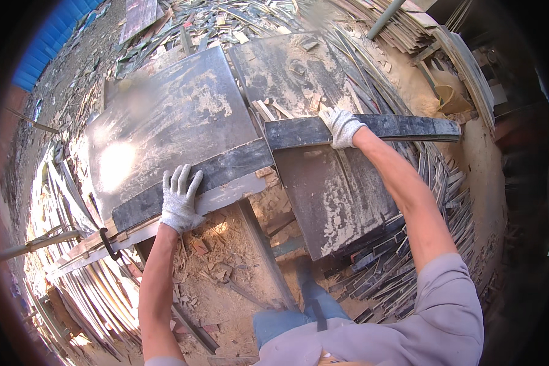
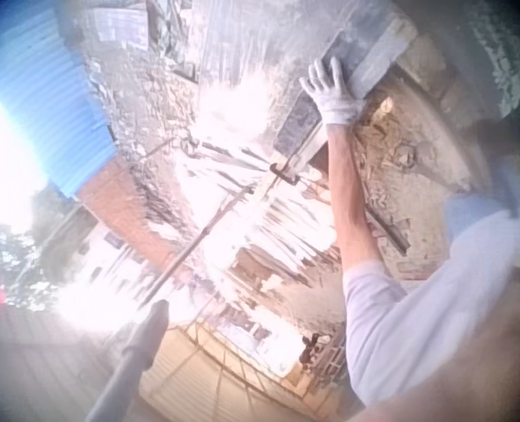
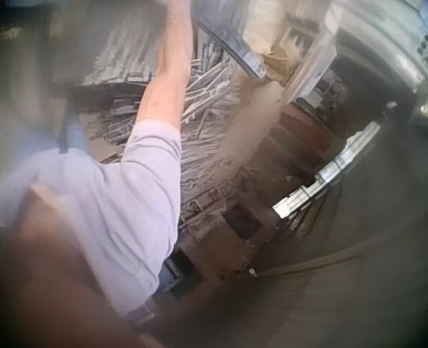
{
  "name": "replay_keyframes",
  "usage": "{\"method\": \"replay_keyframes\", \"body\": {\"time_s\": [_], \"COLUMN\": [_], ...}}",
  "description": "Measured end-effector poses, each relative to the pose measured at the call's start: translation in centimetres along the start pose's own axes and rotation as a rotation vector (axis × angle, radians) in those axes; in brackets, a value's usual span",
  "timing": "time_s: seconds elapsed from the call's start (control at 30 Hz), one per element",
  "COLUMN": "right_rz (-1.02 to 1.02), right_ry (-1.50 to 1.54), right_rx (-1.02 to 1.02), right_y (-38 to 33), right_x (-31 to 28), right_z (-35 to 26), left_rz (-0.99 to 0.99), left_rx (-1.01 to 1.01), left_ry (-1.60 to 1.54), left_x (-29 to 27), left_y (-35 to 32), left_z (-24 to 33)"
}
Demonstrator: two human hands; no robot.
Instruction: The person walks through a cluttered workshop, picks up a long metal frame, and places it on a workbench. They then handle several metal strips and small metal pieces, arranging them on the bench and stacking them into piles.
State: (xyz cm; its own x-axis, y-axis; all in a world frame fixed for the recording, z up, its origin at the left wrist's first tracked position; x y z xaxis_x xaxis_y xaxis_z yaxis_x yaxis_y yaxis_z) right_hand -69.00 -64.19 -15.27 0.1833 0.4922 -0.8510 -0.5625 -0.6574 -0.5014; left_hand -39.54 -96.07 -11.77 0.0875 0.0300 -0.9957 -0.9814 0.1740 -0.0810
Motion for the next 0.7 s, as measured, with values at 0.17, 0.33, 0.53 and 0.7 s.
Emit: {"method": "replay_keyframes", "body": {"time_s": [0.17, 0.33, 0.53, 0.7], "right_rz": [0.044, 0.139, 0.15, 0.213], "right_ry": [0.087, 0.147, 0.261, 0.257], "right_rx": [-0.071, -0.344, -0.651, -0.807], "right_y": [-4.8, -9.8, -11.8, -12.6], "right_x": [1.7, -1.8, -9.8, -15.4], "right_z": [-0.3, -3.0, -7.4, -8.7], "left_rz": [-0.052, -0.167, -0.221, -0.672], "left_rx": [-0.02, -0.017, -0.075, -0.321], "left_ry": [-0.022, -0.053, -0.356, -0.481], "left_x": [0.6, -0.2, -3.8, -1.6], "left_y": [-0.2, -0.5, 0.1, -1.9], "left_z": [-0.5, -0.8, -3.8, -9.4]}}
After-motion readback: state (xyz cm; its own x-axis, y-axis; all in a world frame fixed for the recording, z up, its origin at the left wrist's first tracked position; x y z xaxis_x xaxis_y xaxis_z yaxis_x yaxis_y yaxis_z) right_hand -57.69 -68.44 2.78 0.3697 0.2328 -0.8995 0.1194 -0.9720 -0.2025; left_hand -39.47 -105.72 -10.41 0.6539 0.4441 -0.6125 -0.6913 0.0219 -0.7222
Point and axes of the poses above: each hand's wrist, its own y-axis towards the middle knuckle, its own x-axis out of the palm, z = x × y, the point moved 10 cm from there along y, towards the middle knuckle, and after that the axes turned 14 degrees about -z, right-handed, at the moved point
